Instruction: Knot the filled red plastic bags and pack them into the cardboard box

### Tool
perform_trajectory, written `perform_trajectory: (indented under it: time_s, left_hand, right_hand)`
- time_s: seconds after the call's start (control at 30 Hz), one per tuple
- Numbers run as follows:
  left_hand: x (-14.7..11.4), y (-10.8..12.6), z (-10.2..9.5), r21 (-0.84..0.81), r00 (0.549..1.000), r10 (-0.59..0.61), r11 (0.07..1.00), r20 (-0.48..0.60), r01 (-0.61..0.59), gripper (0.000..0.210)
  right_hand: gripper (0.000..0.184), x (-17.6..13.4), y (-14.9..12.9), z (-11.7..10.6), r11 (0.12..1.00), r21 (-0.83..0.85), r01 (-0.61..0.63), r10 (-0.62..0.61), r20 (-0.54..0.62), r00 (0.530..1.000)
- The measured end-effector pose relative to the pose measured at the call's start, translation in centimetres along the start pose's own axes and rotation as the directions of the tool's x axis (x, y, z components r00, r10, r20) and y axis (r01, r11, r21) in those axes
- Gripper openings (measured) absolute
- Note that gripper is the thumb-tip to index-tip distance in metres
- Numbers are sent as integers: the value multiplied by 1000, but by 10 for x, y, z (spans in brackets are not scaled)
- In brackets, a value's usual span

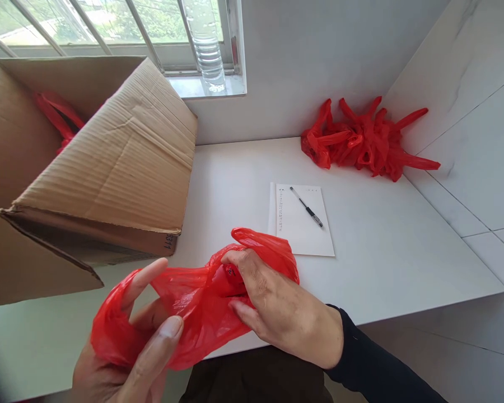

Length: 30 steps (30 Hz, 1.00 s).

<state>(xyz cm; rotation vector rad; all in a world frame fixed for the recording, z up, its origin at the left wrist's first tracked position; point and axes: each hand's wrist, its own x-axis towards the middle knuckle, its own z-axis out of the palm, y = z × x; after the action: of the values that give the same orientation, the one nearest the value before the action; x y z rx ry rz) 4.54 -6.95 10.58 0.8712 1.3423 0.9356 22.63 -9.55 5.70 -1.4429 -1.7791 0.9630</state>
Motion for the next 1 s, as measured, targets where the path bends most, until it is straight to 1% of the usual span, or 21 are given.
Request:
perform_trajectory:
  time_s: [0.03,0.1,0.17,0.23,0.3,0.37,0.43,0.53,0.67,0.73,0.8,0.87,1.0]
  left_hand:
    - [1,-1,-1,-11,1000,1,1000,4,-1,60]
    - [4,-4,-2,-14,998,31,999,57,-30,60]
    - [5,-5,-3,16,990,80,997,113,-82,53]
    - [5,-6,-1,69,985,109,991,132,-118,47]
    - [3,-7,2,112,988,106,986,115,-119,46]
    - [2,-9,5,128,989,85,987,124,-101,48]
    - [3,-12,6,125,988,58,989,145,-76,50]
    - [7,-16,2,120,983,66,989,169,-87,53]
    - [13,-18,-5,95,962,166,977,217,-190,47]
    - [13,-18,-4,83,957,186,974,225,-209,44]
    - [10,-16,0,85,965,176,977,194,-196,42]
    - [6,-15,6,94,972,160,980,169,-178,38]
    - [4,-13,10,105,971,165,977,171,-185,34]
  right_hand:
    - [52,0,1,0,1000,-6,-3,3,-22,1000]
    - [37,0,5,0,999,-38,-32,29,-82,996]
    - [28,-1,10,1,993,-97,-68,57,-113,992]
    - [35,-4,13,1,984,-173,-42,23,-110,994]
    - [51,-8,16,4,972,-233,31,-52,-86,995]
    - [63,-12,20,7,963,-252,92,-107,-44,993]
    - [65,-13,25,13,967,-227,114,-121,-16,993]
    - [65,-11,34,21,965,-221,142,-162,-73,984]
    - [78,-6,40,25,919,-323,224,-284,-152,947]
    - [76,-6,39,24,895,-354,271,-341,-153,927]
    - [68,-5,38,23,894,-333,300,-357,-126,926]
    - [62,-5,38,24,909,-301,288,-334,-116,935]
    - [51,-1,42,28,934,-282,219,-270,-154,951]
